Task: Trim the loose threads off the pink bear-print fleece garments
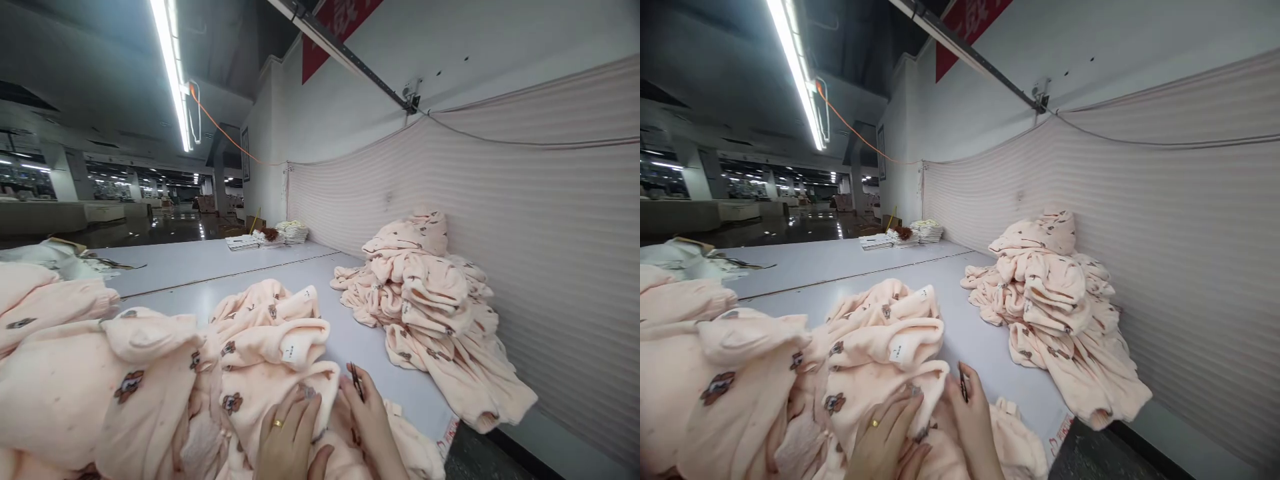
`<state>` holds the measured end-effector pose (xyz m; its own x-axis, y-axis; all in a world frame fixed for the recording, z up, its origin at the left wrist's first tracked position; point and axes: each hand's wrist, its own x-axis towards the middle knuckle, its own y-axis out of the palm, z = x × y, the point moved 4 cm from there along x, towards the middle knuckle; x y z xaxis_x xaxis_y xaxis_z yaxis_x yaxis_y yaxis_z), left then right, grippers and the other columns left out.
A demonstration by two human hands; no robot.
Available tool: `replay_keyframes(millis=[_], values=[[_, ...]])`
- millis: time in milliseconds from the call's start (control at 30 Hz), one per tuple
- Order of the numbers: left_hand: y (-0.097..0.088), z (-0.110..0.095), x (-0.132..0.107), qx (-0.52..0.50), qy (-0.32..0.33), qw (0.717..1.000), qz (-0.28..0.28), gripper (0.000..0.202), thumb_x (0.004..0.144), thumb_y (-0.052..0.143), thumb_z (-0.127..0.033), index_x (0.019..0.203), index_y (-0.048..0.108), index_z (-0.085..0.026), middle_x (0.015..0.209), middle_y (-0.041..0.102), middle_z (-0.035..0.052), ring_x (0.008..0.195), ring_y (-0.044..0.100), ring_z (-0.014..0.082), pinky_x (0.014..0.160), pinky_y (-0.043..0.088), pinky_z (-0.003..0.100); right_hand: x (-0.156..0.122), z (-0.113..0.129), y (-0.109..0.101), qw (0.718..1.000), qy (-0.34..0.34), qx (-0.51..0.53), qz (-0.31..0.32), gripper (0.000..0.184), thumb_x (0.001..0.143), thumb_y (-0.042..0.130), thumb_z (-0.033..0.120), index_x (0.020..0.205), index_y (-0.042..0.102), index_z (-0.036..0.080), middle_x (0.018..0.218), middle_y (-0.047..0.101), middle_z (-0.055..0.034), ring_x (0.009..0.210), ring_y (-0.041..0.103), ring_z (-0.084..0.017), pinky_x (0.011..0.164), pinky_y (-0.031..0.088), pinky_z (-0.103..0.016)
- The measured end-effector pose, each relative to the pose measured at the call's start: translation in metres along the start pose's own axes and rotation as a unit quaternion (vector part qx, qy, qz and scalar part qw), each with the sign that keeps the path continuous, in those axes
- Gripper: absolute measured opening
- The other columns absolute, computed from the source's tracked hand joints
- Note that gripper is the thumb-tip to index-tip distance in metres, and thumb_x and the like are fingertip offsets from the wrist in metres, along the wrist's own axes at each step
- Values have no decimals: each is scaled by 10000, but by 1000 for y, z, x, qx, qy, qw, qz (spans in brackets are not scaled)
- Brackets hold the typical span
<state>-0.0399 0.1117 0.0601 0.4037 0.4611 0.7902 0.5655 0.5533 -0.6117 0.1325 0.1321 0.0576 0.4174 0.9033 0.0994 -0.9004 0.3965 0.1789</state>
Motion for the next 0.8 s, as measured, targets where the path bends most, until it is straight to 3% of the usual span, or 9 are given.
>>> replay_keyframes(millis=[100, 167, 300, 433, 500, 567, 633, 700, 800], values=[[12, -5, 4, -6, 4, 999, 34, 297, 791, 566, -325, 1076, 604, -251, 921, 718, 71, 894, 661, 271, 784, 469, 398, 7, 2, 17, 999, 4, 38, 36, 320, 623, 763, 362, 860, 675, 167, 770, 685, -14, 740, 617, -170, 703, 485, -240], [16, -3, -4, 1, -24, 999, 21, 287, 807, 551, -385, 1052, 602, -244, 900, 707, 75, 853, 662, 267, 766, 478, 401, 4, -1, 23, 995, 26, 68, 69, 334, 665, 746, 374, 896, 659, 149, 669, 649, 10, 560, 563, -111, 585, 470, -211], [17, 3, -18, 16, -107, 994, -25, 545, 816, 486, -549, 1219, 502, -182, 1096, 667, 161, 853, 663, 296, 722, 518, 422, -12, -9, 26, 983, 81, 112, 119, 385, 773, 678, 429, 1000, 594, 130, 410, 425, 121, 299, 204, -8, 332, 176, -138], [14, 8, -15, -43, -142, 988, -45, 473, 832, 500, -462, 1237, 493, -217, 1077, 683, 132, 909, 659, 301, 730, 550, 406, -20, -14, 32, 966, 108, 163, 168, 414, 747, 709, 467, 978, 563, 156, 352, 345, 156, 274, 124, 5, 323, 64, -144], [12, 11, -10, -67, -144, 986, -43, 349, 866, 449, -394, 1164, 534, -234, 1006, 700, 101, 867, 665, 264, 724, 550, 367, -20, -14, 34, 968, 102, 154, 169, 429, 719, 727, 492, 953, 561, 174, 390, 403, 139, 272, 164, 1, 314, 109, -139], [8, 14, -6, -94, -146, 984, -35, 273, 878, 419, -334, 1089, 560, -234, 943, 696, 83, 824, 656, 236, 717, 534, 340, -21, -8, 33, 980, 65, 111, 154, 419, 712, 728, 501, 940, 571, 187, 497, 520, 89, 328, 348, -35, 360, 285, -146], [4, 16, -5, -121, -142, 982, -31, 225, 875, 418, -292, 1023, 575, -230, 871, 675, 68, 763, 633, 222, 691, 508, 331, -23, 4, 28, 992, -9, 49, 120, 383, 713, 729, 482, 921, 591, 191, 669, 623, 24, 560, 567, -114, 566, 457, -200], [1, 15, -5, -121, -126, 984, -35, 207, 878, 407, -252, 975, 588, -229, 798, 647, 53, 688, 600, 206, 646, 475, 318, -28, 16, 24, 992, -74, -5, 102, 344, 718, 725, 448, 921, 604, 197, 778, 659, -9, 784, 620, -172, 741, 474, -236], [1, 9, -8, -95, -108, 989, -42, 228, 890, 396, -237, 970, 609, -238, 742, 626, 40, 627, 561, 198, 619, 438, 321, -33, 24, 26, 988, -98, -44, 109, 310, 725, 707, 394, 952, 609, 207, 839, 677, -29, 843, 627, -196, 763, 479, -254]])
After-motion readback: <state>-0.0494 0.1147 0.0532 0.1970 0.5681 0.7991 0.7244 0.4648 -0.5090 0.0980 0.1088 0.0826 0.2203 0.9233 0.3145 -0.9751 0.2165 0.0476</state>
